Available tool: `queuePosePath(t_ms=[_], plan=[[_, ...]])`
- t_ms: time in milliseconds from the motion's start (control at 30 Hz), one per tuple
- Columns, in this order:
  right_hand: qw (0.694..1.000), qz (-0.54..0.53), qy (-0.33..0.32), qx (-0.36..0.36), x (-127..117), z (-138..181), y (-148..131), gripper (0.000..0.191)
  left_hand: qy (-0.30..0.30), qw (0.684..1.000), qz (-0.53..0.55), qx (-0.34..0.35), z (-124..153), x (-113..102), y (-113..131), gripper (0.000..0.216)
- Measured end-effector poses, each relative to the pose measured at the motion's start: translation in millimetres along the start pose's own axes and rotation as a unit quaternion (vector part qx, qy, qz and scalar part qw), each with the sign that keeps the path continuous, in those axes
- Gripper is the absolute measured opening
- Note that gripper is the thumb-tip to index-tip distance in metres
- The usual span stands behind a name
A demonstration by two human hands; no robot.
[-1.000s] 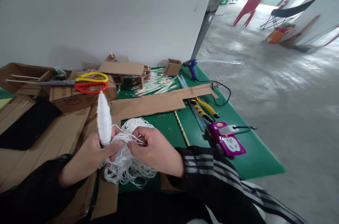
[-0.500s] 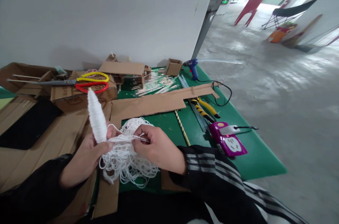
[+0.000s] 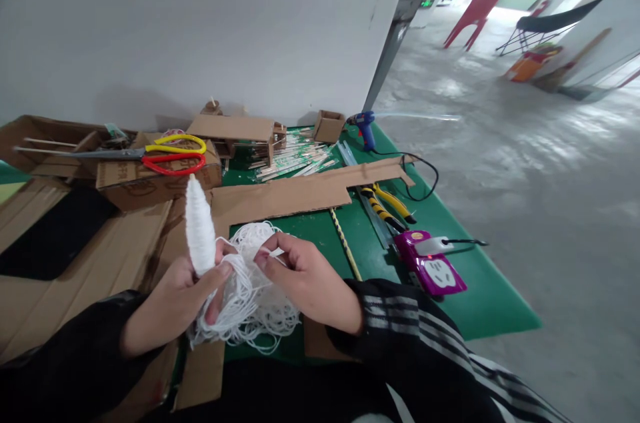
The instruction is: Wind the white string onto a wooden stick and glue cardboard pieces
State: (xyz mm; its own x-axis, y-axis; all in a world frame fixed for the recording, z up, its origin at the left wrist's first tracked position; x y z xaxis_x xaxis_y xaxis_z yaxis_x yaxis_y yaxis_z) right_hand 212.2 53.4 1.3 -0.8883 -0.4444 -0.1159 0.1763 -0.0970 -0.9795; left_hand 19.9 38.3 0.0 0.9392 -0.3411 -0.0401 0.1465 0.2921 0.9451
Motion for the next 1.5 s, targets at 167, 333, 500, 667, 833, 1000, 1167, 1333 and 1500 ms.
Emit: queuePosePath(t_ms=[167, 333, 500, 667, 833, 1000, 1167, 1333, 1500], plan=[[0.999, -0.026, 0.012, 0.017, -3, 5, -2, 0.035, -0.004, 0.999, -0.037, -0.007, 0, 3, 6, 0.018], [0.999, -0.008, 0.032, 0.020, -4, 6, -1, 0.045, -0.009, 0.997, -0.075, -0.015, 1, 4, 6, 0.034], [0.974, 0.157, 0.133, -0.096, -12, 1, -6, 0.029, -0.009, 0.995, -0.094, 0.027, 1, 3, 7, 0.045], [0.912, 0.279, 0.243, -0.178, -14, 2, -26, 0.027, -0.010, 0.994, -0.105, 0.013, 1, 5, 8, 0.039], [0.931, 0.296, 0.113, -0.182, 6, -3, -51, 0.022, -0.016, 0.994, -0.111, 0.009, 2, 9, 7, 0.040], [0.964, 0.216, 0.072, -0.139, 22, -17, -53, 0.026, 0.005, 0.999, -0.050, 0.013, 4, 8, 5, 0.016], [0.994, -0.076, 0.032, -0.068, 15, -23, -45, 0.028, -0.138, 0.975, 0.176, 0.010, 1, 2, 2, 0.044], [0.963, -0.264, 0.058, -0.017, -7, -21, -47, 0.034, -0.180, 0.946, 0.268, -0.019, -4, -2, -2, 0.042], [0.947, -0.310, 0.084, -0.008, -36, -10, -58, 0.035, -0.204, 0.965, 0.164, -0.004, -1, -2, 4, 0.026]])
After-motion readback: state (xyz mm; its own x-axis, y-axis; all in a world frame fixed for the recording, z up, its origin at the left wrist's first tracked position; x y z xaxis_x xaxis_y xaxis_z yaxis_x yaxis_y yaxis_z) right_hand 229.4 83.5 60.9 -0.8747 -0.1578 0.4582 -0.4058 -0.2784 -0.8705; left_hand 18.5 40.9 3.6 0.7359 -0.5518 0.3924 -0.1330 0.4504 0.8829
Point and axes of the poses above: each hand's wrist, its own z-axis away from the middle knuckle, its own x-axis out of the palm, y = z × x, the point moved 1 cm from there along -z, towards the middle knuckle, and after that the axes turned 3 degrees about z, right-handed, at the moved point
